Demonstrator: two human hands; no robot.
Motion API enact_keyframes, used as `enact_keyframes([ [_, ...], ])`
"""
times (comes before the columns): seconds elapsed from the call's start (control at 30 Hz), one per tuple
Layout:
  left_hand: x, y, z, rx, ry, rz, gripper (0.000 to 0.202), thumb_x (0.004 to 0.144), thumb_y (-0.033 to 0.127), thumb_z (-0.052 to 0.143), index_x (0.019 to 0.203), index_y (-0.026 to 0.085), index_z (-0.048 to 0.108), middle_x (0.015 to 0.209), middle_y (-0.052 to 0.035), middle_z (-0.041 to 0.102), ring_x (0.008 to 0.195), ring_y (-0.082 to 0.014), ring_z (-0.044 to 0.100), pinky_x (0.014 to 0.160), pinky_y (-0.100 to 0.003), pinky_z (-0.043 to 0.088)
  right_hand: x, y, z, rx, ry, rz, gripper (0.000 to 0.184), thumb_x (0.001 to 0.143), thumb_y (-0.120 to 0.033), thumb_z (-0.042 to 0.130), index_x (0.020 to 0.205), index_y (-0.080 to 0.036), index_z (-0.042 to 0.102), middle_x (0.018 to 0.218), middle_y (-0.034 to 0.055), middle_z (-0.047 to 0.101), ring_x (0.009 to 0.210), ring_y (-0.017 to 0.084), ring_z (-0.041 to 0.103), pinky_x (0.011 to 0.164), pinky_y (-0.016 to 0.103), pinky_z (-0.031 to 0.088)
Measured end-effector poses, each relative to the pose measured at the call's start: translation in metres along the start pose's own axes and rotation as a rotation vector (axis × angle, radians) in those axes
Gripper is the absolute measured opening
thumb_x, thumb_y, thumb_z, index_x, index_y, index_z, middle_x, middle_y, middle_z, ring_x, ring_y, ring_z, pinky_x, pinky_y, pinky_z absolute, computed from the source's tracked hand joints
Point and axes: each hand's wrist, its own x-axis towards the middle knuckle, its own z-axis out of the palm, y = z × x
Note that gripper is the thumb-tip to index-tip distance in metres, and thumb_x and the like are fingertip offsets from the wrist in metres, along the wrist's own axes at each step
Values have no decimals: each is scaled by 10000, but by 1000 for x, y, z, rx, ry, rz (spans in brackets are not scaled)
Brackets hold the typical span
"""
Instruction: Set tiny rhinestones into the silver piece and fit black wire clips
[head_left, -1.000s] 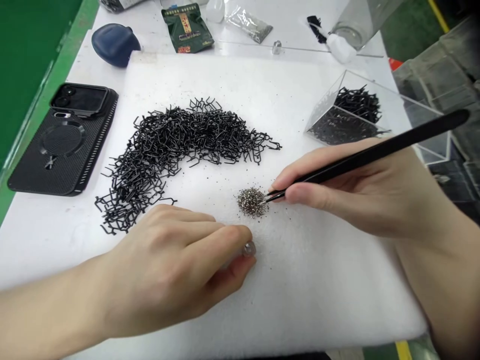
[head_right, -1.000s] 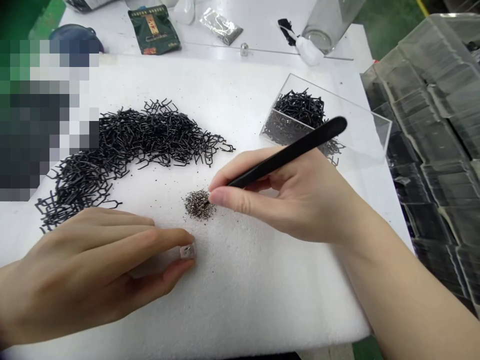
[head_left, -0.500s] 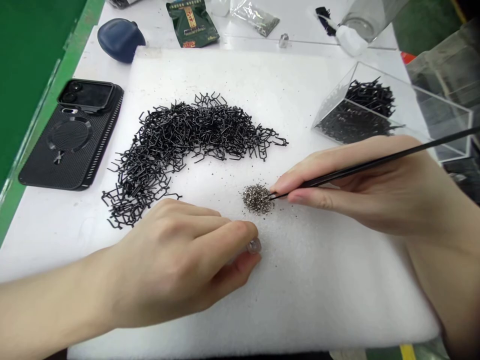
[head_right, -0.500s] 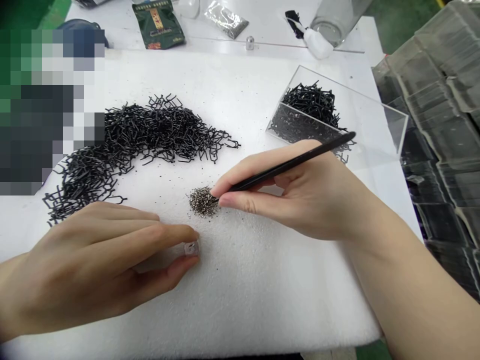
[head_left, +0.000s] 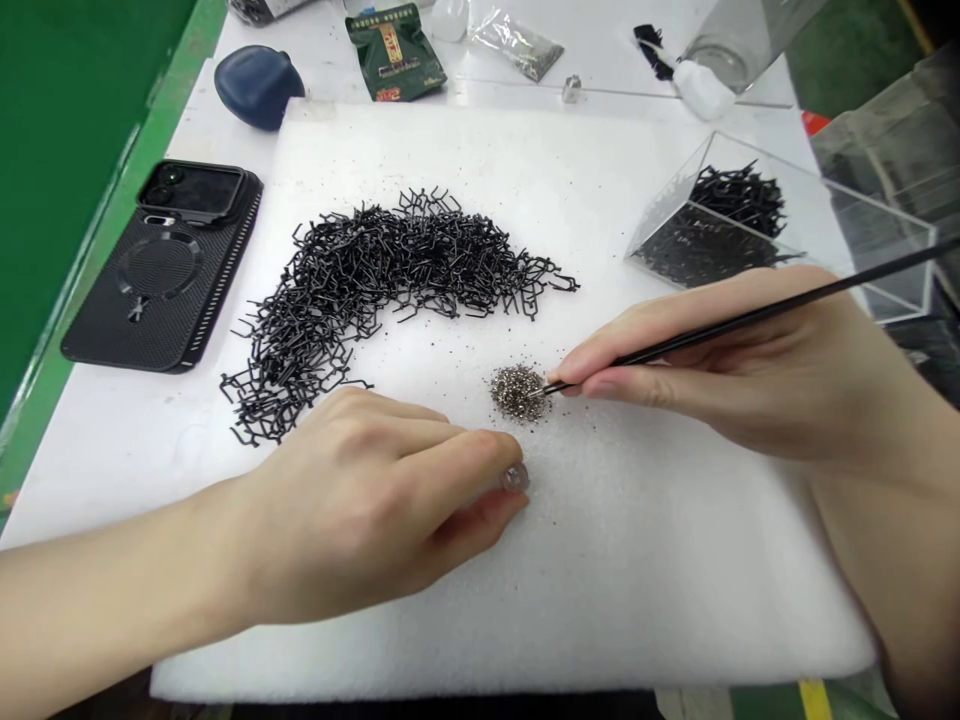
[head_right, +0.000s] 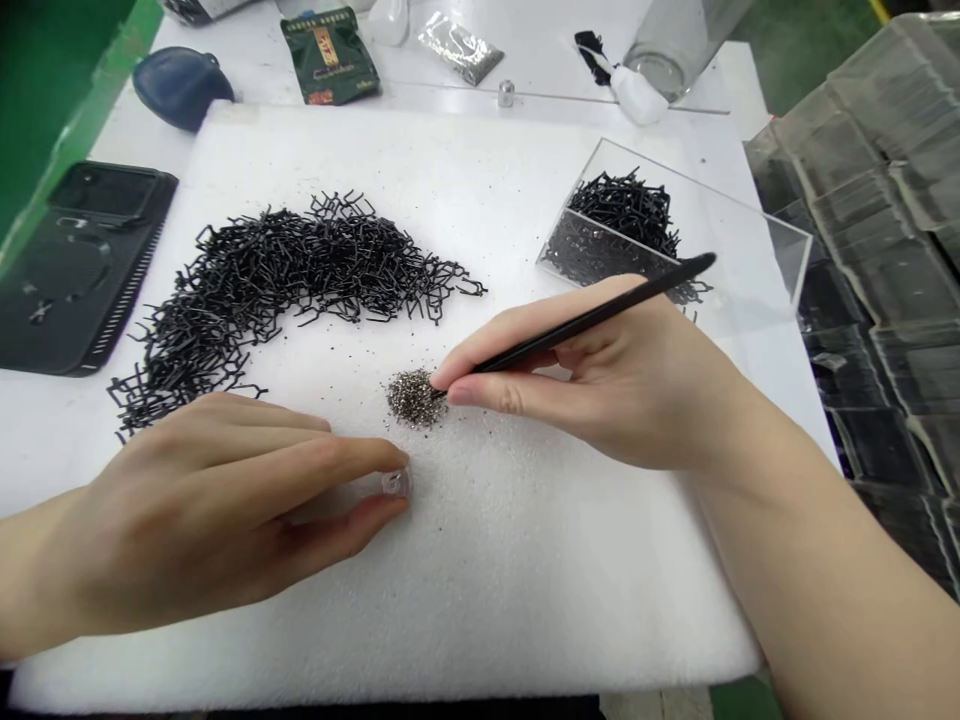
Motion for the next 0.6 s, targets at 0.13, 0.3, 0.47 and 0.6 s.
enact_keyframes([
  [0.13,-2,0,1,37,0,10,96,1058,207,693,986,173,748,642,65,583,522,-114,508,514,-365,390,0,-2,1,25,-18,-35,49,916,-288,940,955,-274,912,961,-1,859,870,140,830,777,195,690],
  [0.3,-1,-1,2,32,-2,5,106,1069,242,703,1040,172,776,690,68,653,548,-109,562,521,-354,398,0,-8,3,25,-56,-52,21,941,-276,912,952,-268,896,937,9,854,831,160,826,710,233,675],
  [0.47,-3,-2,1,48,-6,-12,105,1066,240,712,1060,166,786,725,65,712,569,-114,625,522,-363,405,0,-12,7,61,-141,-78,47,970,-220,856,948,-261,867,925,14,845,815,162,814,672,236,650],
  [0.6,-4,-2,1,58,-11,-13,122,1064,266,728,1070,162,791,703,59,698,548,-129,618,506,-375,396,-1,-12,9,120,-218,-66,39,987,-229,843,955,-245,857,933,14,846,832,151,820,728,215,664],
])
